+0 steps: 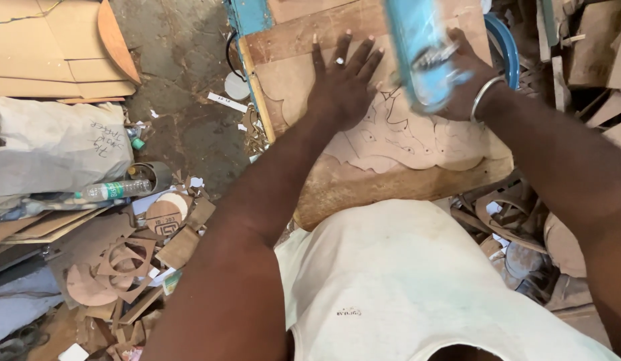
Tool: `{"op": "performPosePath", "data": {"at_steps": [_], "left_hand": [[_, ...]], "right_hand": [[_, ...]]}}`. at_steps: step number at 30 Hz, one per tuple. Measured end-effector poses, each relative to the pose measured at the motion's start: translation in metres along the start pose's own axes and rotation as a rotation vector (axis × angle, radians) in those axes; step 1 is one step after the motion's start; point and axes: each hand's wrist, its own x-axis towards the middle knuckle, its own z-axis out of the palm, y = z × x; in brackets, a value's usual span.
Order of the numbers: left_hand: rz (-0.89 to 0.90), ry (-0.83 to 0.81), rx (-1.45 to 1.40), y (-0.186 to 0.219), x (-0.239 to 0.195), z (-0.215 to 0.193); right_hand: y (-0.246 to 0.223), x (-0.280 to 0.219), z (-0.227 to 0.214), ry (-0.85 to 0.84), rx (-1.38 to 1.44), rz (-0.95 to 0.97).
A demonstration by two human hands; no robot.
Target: The person cuts decorative shapes out of a plywood sheet on a stationary scroll saw, guiding and turning the wood by hand along drawn pattern lines while holding it flat against the saw table. The person continues cutting different pattern sections across the episode.
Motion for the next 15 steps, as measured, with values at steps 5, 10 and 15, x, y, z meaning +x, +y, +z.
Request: {"op": "performPosePath", "data": {"at_steps": [5, 10, 15], "left_hand": [[-0.016, 0.051, -0.034, 0.001, 0.003, 0.010], [-0.033, 0.085, -0.042, 0.002, 0.001, 0.013], [-0.038, 0.103, -0.060, 0.004, -0.003, 0.015]], "right_hand": [[0.006, 0.007, -0.002, -0.130, -0.208, 0.074], [0.032, 0.012, 0.012, -0.139, -0.228, 0.013], [0.014, 0.014, 0.000, -0.182, -0.299, 0.021]]}}
